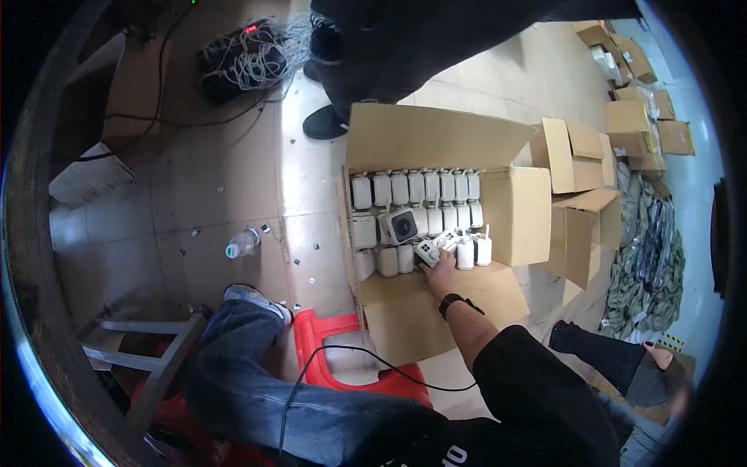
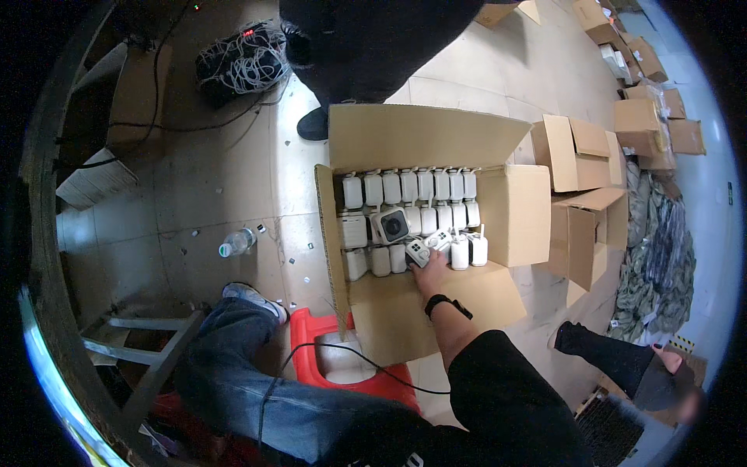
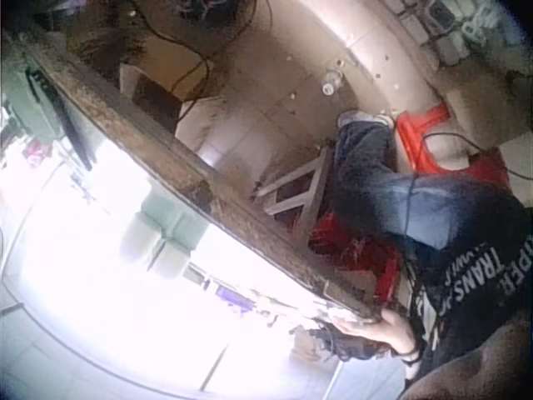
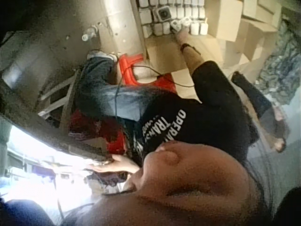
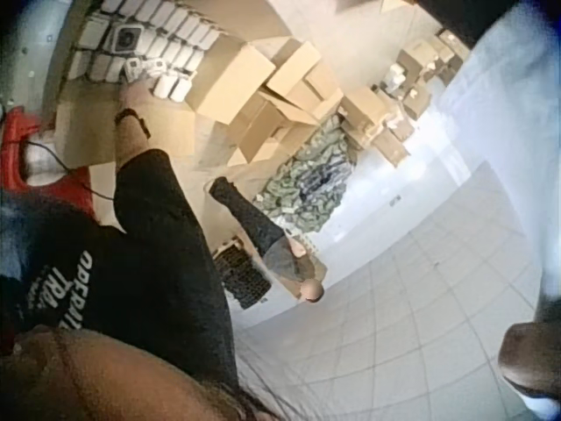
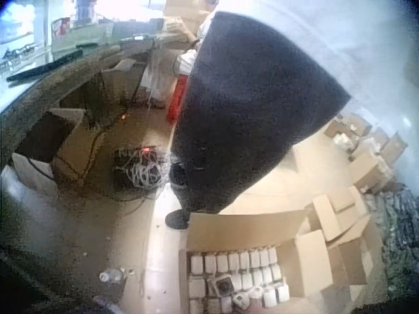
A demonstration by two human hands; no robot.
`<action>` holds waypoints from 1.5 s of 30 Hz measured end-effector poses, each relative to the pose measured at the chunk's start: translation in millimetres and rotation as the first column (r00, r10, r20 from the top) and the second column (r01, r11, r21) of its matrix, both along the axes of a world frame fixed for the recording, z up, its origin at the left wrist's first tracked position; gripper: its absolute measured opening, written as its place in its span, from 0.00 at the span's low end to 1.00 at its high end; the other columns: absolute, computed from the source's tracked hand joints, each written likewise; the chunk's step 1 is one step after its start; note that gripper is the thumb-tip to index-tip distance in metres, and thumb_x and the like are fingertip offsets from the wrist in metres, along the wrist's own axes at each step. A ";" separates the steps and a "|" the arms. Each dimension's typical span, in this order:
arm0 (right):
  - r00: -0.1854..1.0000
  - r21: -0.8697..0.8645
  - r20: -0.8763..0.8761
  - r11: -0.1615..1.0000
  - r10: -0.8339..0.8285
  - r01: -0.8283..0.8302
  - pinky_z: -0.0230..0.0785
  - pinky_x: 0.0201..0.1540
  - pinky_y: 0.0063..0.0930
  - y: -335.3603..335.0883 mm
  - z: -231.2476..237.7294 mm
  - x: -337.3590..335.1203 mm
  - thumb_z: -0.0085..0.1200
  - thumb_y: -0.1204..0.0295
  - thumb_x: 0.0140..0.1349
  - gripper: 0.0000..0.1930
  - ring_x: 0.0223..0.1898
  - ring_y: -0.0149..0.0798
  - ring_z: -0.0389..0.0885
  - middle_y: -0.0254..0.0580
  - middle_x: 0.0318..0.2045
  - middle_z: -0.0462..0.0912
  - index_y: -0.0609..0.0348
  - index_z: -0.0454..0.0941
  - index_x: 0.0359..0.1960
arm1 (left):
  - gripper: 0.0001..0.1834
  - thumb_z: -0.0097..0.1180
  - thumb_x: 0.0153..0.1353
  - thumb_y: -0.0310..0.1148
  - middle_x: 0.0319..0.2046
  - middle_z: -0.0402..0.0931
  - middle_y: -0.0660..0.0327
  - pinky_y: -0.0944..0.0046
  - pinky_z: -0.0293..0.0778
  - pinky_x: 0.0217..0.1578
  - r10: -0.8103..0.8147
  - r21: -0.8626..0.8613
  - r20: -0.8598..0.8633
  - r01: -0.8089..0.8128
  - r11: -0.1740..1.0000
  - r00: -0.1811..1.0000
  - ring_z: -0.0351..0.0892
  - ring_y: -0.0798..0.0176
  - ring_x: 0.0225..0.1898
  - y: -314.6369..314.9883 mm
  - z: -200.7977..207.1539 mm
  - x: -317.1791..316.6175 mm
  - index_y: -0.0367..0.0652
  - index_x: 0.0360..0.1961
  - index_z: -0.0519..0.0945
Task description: Inspecting and assembling components for portable radios on a factory production line.
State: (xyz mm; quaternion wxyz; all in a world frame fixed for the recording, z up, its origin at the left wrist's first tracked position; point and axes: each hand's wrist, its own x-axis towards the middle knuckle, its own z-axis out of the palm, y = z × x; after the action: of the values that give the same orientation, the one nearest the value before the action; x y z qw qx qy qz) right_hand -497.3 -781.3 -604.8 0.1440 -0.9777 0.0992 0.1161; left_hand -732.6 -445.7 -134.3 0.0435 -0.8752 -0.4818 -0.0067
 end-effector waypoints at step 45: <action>0.256 0.377 0.856 -0.204 0.450 -0.903 0.55 0.58 0.40 206.8 486.2 -127.6 0.61 0.71 0.47 0.30 0.57 0.51 0.60 0.55 0.57 0.59 0.56 0.62 0.54 | 0.37 0.56 0.52 0.46 0.51 0.65 0.49 0.60 0.65 0.52 0.816 -0.590 0.578 0.700 0.403 0.018 0.69 0.56 0.52 -46.2 46.2 -47.8 0.30 0.55 0.58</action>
State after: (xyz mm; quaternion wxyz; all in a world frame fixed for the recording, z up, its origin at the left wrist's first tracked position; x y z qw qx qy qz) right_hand -624.8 -574.5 -118.6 0.5546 -0.5856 -0.5911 -0.0076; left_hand -780.4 -492.0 -88.2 -0.7907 -0.3941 -0.3119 -0.3495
